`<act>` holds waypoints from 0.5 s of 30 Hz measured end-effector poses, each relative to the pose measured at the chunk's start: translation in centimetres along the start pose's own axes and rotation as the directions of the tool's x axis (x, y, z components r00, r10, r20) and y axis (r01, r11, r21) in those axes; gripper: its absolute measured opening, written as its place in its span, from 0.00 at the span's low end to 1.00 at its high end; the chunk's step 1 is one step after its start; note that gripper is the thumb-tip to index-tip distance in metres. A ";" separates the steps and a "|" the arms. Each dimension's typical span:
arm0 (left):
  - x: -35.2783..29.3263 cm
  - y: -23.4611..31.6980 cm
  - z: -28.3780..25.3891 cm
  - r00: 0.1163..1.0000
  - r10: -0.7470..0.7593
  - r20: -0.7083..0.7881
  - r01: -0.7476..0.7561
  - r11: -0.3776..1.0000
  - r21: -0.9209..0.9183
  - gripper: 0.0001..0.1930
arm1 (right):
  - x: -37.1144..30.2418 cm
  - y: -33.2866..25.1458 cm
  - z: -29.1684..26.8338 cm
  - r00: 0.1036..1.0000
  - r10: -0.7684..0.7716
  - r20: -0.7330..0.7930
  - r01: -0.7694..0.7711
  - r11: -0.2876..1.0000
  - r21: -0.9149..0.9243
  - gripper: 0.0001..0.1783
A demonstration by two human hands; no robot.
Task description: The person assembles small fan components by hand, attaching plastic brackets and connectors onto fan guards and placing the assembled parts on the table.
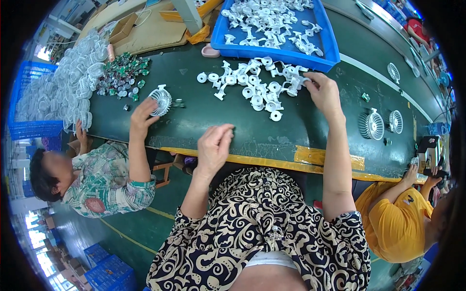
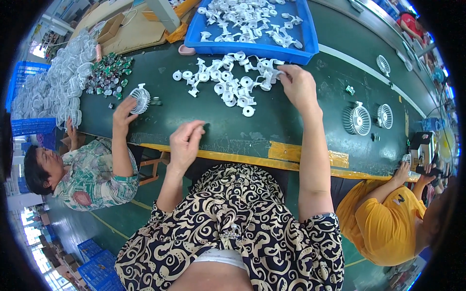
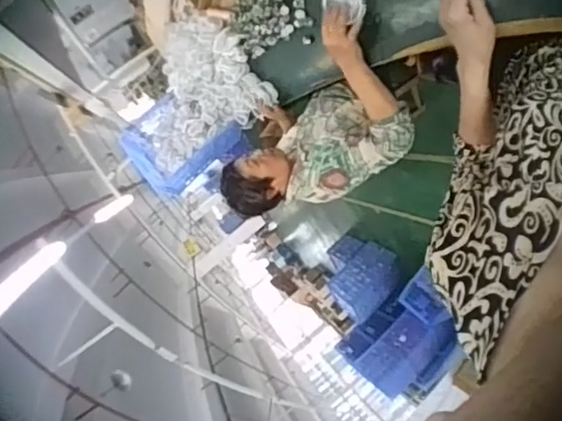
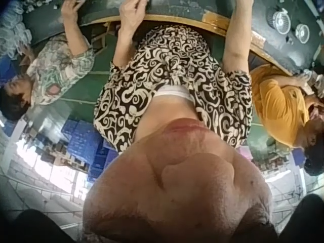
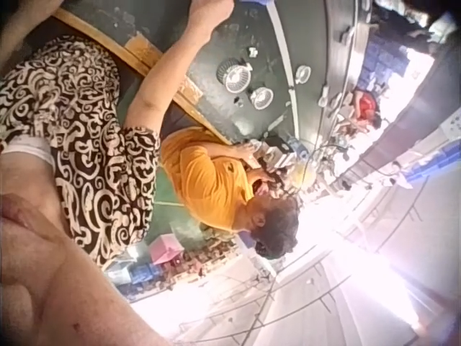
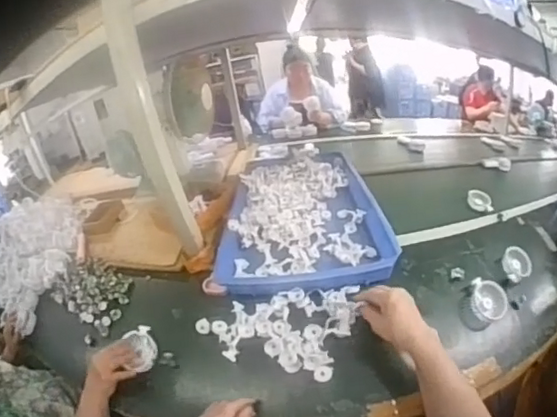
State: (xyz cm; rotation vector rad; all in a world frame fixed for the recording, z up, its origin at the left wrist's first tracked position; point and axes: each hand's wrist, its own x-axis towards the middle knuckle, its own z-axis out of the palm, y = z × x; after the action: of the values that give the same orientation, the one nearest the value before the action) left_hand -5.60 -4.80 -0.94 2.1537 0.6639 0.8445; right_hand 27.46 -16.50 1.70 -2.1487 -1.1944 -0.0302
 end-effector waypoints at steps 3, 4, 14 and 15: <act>0.0 -1.1 -2.8 0.989 -0.061 -0.134 0.072 0.995 0.076 0.08 | 1.7 0.1 -1.0 0.966 0.245 0.086 -0.259 0.898 0.356 0.17; 0.1 -1.8 -3.5 0.977 -0.049 -0.206 0.071 0.992 0.102 0.08 | 2.0 -0.9 -2.0 0.929 0.340 0.148 -0.371 0.847 0.381 0.18; 3.4 -9.3 -11.4 0.938 0.189 -0.291 0.052 0.752 0.657 0.17 | 0.3 0.2 0.1 0.861 0.430 0.272 -0.492 0.567 0.660 0.16; 3.8 -9.8 -12.0 0.949 0.166 -0.268 0.056 0.747 0.662 0.18 | 0.2 0.2 0.0 0.862 0.424 0.277 -0.486 0.541 0.686 0.16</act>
State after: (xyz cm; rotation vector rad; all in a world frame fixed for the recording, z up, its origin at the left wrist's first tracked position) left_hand -13.84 8.89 -0.80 2.7064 1.2196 1.1172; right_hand 27.72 -16.39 1.62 -1.6308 -0.4742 0.6758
